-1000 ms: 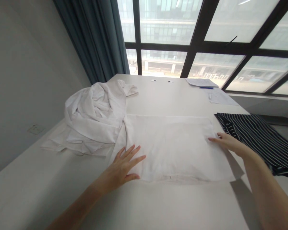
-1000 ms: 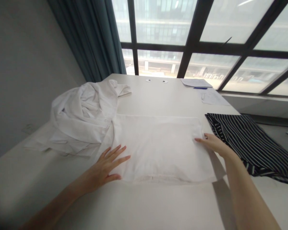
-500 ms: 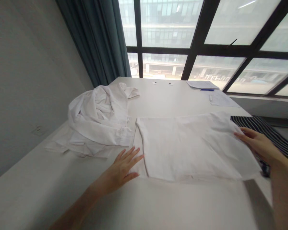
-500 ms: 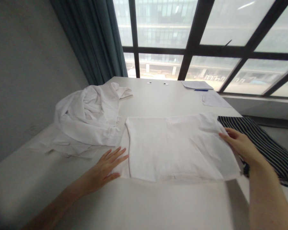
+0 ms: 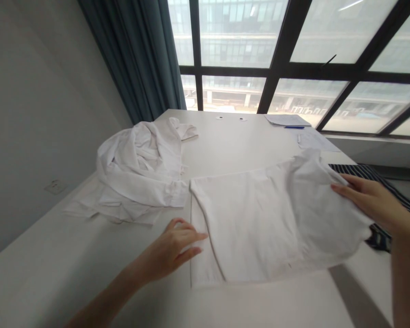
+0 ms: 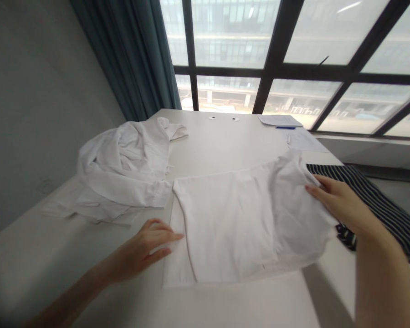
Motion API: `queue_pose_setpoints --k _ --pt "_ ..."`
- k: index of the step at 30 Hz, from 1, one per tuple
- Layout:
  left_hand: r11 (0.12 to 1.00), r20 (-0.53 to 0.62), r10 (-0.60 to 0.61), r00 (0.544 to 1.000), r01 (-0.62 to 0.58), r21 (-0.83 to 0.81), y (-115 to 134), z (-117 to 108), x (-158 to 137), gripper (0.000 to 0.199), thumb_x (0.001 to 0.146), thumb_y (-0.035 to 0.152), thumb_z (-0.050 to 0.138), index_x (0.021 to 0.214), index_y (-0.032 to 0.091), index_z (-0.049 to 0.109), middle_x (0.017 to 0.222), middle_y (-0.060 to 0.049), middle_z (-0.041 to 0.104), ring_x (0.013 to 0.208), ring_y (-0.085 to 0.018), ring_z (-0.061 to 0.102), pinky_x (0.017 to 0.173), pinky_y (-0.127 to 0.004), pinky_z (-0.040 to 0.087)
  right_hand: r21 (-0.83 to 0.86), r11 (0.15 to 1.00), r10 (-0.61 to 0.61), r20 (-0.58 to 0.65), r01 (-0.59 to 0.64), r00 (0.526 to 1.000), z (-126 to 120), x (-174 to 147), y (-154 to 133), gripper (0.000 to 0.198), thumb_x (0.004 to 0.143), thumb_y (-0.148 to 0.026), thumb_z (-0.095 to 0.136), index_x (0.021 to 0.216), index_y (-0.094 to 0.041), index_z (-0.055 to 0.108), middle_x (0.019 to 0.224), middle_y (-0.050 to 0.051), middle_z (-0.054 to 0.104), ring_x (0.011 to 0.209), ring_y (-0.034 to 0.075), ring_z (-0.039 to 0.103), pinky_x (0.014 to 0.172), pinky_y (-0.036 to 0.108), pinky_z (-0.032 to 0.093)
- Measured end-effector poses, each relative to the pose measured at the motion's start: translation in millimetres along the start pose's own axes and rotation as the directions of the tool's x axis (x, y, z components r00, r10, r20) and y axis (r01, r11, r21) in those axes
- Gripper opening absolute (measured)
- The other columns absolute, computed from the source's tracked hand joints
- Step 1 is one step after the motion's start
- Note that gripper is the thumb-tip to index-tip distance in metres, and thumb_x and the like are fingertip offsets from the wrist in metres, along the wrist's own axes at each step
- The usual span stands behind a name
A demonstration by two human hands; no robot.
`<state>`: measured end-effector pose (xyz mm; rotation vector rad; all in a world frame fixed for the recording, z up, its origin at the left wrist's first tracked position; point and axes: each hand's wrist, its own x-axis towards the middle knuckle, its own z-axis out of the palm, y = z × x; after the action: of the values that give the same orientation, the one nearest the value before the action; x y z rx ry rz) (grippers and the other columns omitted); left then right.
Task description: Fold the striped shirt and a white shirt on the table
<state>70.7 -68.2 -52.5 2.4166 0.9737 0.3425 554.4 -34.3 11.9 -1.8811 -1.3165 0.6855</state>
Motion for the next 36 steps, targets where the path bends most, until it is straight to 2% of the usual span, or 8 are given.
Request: queue_pose_setpoints --k 5,8,12,14,16,20,28,36 --pt "0.922 -0.176 -0.18 0.968 0.103 -0.374 -7 -11 25 0.039 0.097 0.047 0.043 0.11 0.022 0.07 0.117 -0.008 0.069 0.112 -0.022 0.062 0.098 -0.035 0.048 -0.125 0.921 -0.35 0.143 0.368 0.926 60 -44 -78 0.041 0.083 -0.052 0.055 0.108 -0.023 0.07 0.079 0.007 0.072 0.064 0.022 0.064 0.05 0.031 0.049" --pt "0.84 -0.238 -0.293 0.926 0.131 -0.526 -31 -21 50 0.048 0.091 0.057 0.05 0.118 0.02 0.064 0.126 -0.011 0.064 0.114 -0.026 0.061 0.099 -0.041 0.048 -0.16 0.855 -0.426 0.326 0.493 0.844 111 -73 -107 0.039 0.092 -0.042 0.044 0.119 -0.02 0.063 0.078 0.004 0.072 0.065 0.022 0.065 0.058 0.031 0.049" --pt "0.684 -0.27 -0.473 0.839 0.156 -0.713 -74 -30 84 0.072 0.087 0.067 0.043 0.131 0.012 0.05 0.131 -0.02 0.058 0.109 -0.028 0.065 0.092 -0.044 0.052 -0.179 0.796 -0.411 0.541 0.579 0.733 177 -104 -103 0.045 0.094 -0.024 0.039 0.136 -0.012 0.048 0.111 0.015 0.071 0.096 0.027 0.068 0.079 0.034 0.05" --pt "0.764 -0.326 -0.463 0.824 0.184 -0.619 -92 -30 96 0.073 0.088 0.065 0.04 0.135 0.009 0.046 0.128 -0.022 0.06 0.112 -0.029 0.063 0.095 -0.046 0.05 -0.217 0.746 -0.379 0.639 0.629 0.669 201 -115 -90 0.046 0.094 -0.019 0.038 0.139 -0.012 0.045 0.119 0.017 0.068 0.1 0.027 0.068 0.081 0.034 0.05" --pt "0.899 -0.374 -0.364 0.853 0.215 -0.382 -103 -27 104 0.067 0.09 0.058 0.039 0.136 0.009 0.046 0.126 -0.021 0.062 0.117 -0.028 0.059 0.101 -0.046 0.044 -0.265 0.694 -0.339 0.7 0.67 0.628 215 -122 -78 0.048 0.093 -0.016 0.038 0.14 -0.013 0.045 0.12 0.016 0.068 0.096 0.026 0.069 0.078 0.032 0.05" --pt "0.979 -0.36 -0.193 0.913 0.204 -0.006 -109 -21 108 0.049 0.093 0.044 0.037 0.125 0.012 0.057 0.123 -0.015 0.065 0.118 -0.026 0.057 0.105 -0.044 0.041 -0.283 0.657 -0.344 0.711 0.698 0.612 219 -121 -65 0.05 0.093 -0.018 0.04 0.143 -0.016 0.043 0.124 0.013 0.067 0.096 0.025 0.07 0.078 0.031 0.051" --pt "0.973 -0.402 -0.134 0.906 0.196 0.119 -93 -11 78 0.035 0.094 0.039 0.042 0.105 0.015 0.064 0.1 -0.011 0.068 0.097 -0.025 0.062 0.091 -0.04 0.047 -0.222 0.611 -0.389 0.752 0.76 0.532 170 -84 -42 0.051 0.091 -0.017 0.046 0.139 -0.032 0.05 0.125 0.004 0.067 0.102 0.023 0.067 0.085 0.033 0.05" --pt "0.987 -0.376 -0.153 0.914 0.158 -0.017 -72 -17 91 0.044 0.097 0.041 0.037 0.097 0.01 0.068 0.094 -0.01 0.069 0.092 -0.023 0.061 0.087 -0.035 0.046 -0.317 0.684 -0.35 0.647 0.657 0.677 145 -82 -27 0.035 0.086 -0.022 0.051 0.121 -0.022 0.058 0.117 0.009 0.069 0.105 0.026 0.065 0.091 0.04 0.05"
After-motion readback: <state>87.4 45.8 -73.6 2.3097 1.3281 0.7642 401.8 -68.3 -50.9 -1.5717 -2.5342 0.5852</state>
